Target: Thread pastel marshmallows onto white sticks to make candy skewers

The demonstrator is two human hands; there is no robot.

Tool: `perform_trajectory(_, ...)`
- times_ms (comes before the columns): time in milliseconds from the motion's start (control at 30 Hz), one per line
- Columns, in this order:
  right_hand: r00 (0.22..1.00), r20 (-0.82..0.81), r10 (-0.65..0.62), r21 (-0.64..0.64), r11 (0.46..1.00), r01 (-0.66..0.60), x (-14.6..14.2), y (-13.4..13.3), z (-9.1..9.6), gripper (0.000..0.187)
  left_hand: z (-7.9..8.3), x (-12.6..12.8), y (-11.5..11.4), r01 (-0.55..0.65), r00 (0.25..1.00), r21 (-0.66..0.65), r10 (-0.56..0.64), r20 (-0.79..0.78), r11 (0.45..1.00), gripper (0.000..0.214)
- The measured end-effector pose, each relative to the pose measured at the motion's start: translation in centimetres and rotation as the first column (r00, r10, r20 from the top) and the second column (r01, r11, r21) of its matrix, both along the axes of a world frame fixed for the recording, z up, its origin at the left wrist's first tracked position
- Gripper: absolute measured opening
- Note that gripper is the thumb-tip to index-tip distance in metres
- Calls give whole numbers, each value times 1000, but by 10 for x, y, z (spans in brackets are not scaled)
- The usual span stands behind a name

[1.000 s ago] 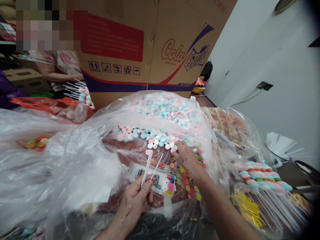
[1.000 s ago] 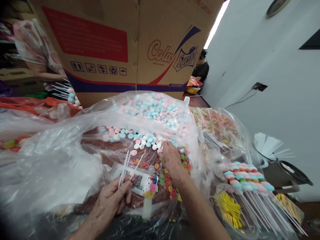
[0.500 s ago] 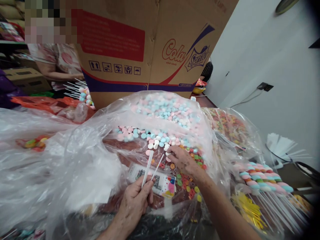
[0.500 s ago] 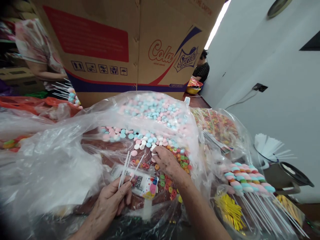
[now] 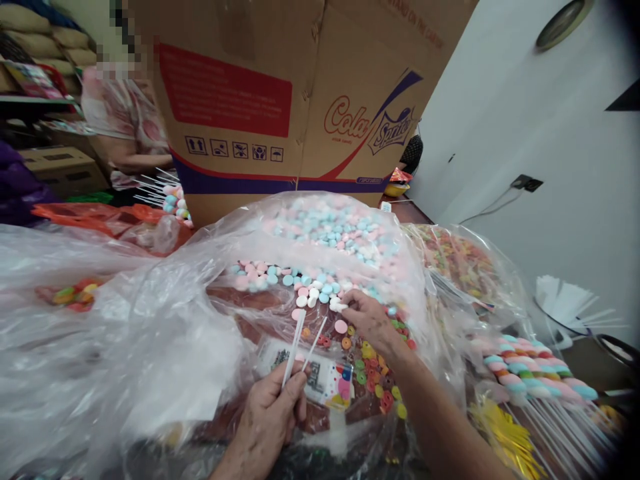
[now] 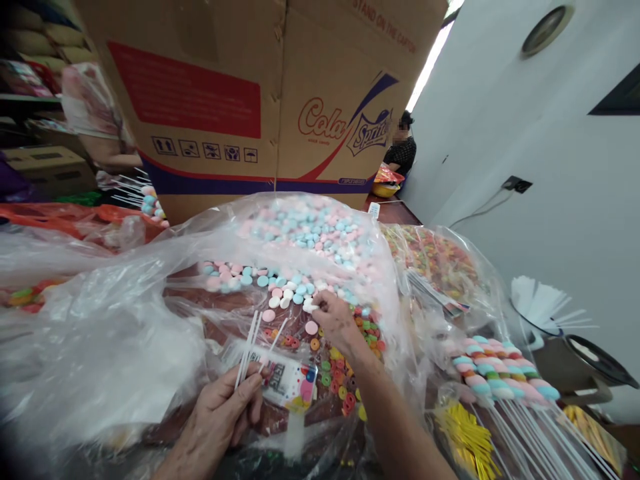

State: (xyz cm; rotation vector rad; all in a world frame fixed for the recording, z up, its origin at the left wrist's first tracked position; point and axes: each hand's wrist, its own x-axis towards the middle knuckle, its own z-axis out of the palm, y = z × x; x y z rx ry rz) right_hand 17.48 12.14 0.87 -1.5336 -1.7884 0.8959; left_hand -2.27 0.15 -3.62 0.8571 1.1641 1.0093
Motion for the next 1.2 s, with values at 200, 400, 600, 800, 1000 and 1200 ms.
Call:
perform_trajectory(200,992,-116,54,-113,991,-67,12,-9,7,14,10,-1,1,2,1000,-21,-2,12,1000,47)
perform_trajectory(400,979,165,122,-74,991,-112,6,-13,1,13,9,3,1,-48,998,-28,49,49,998,51)
perform_trajectory(600,959,257,121,-50,992,-112,9,-8,-9,12,7,0,0,-21,999,-34,22,44,999,52)
perform_trajectory(800,908,397,133,-12,990,-140,1,-17,0,11,3,0,-1,-20,995,-51,25,97,998,49)
perform_trajectory(1000,981,191,-36,-35,998,44,-10,-23,-4,6,-5,4,1,-49,997,14,48,66,999,48)
perform_trajectory(1200,829,-540,-148,-200,979,44,-11,-29,-1,37,-13,4,-1,6,998,149,4,-65,989,43)
